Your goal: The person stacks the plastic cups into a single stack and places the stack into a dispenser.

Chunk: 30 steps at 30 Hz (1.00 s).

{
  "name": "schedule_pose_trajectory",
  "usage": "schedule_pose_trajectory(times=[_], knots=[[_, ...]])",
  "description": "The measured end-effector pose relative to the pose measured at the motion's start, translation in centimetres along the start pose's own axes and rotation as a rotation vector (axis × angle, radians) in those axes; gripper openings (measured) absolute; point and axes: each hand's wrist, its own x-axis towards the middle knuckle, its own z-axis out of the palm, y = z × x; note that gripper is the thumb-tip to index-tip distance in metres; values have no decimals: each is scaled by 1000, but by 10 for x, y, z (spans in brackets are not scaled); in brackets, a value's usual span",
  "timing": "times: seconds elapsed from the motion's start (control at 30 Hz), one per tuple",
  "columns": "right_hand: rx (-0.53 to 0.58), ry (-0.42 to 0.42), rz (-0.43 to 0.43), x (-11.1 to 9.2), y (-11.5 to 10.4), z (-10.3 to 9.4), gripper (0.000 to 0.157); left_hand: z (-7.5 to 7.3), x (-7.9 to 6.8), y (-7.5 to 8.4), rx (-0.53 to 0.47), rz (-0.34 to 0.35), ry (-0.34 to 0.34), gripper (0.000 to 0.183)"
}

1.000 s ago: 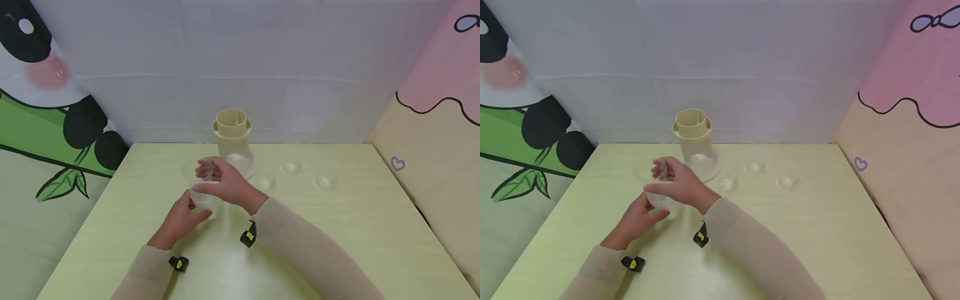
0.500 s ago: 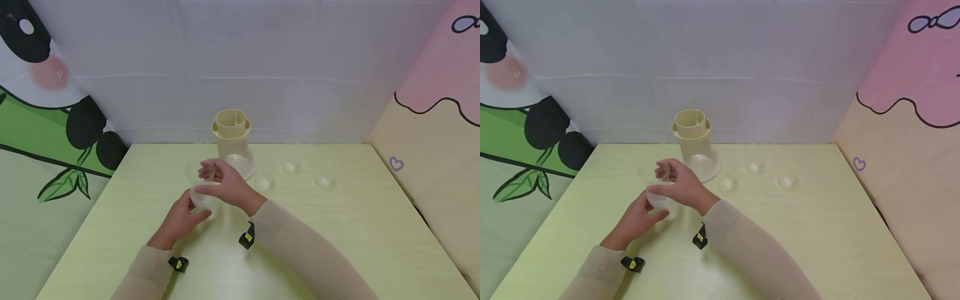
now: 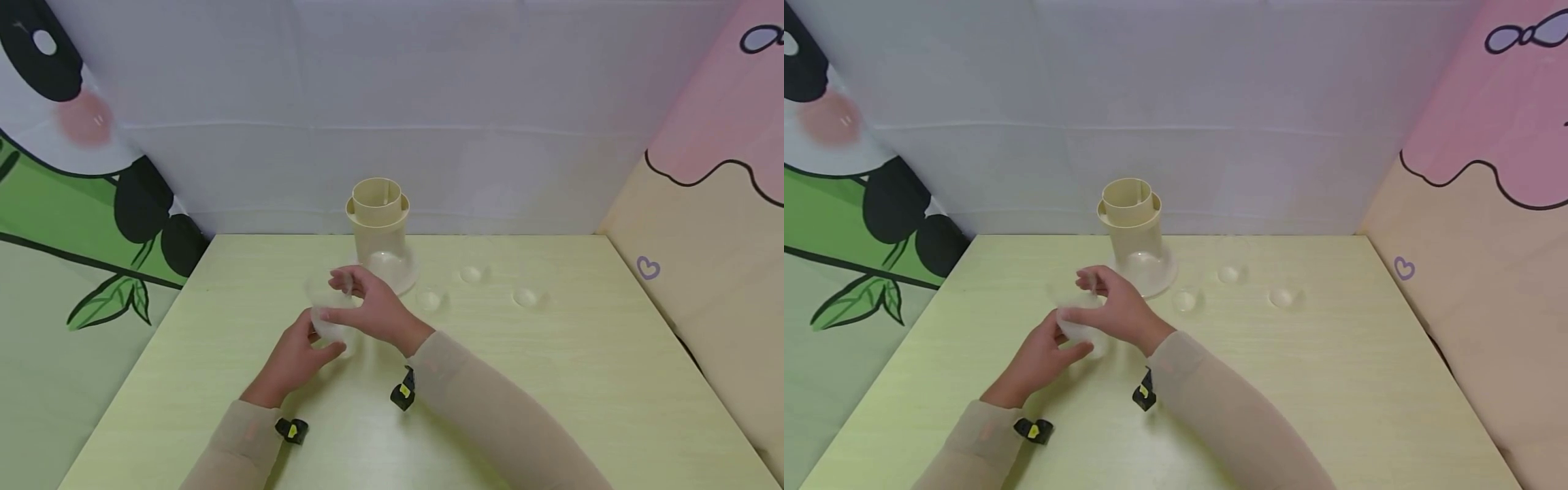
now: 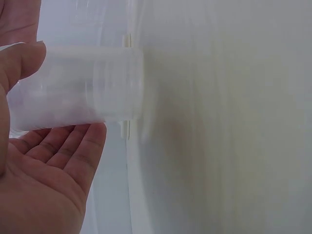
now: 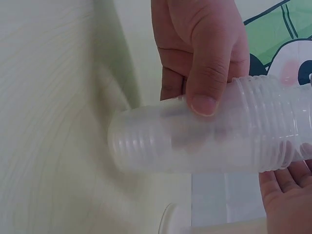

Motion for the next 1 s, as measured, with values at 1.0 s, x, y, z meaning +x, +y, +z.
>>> schedule_pose_trajectory(times=[1.0], knots=[[-10, -60, 53, -14, 17, -9, 79, 0, 1, 2, -40, 36, -14, 67]])
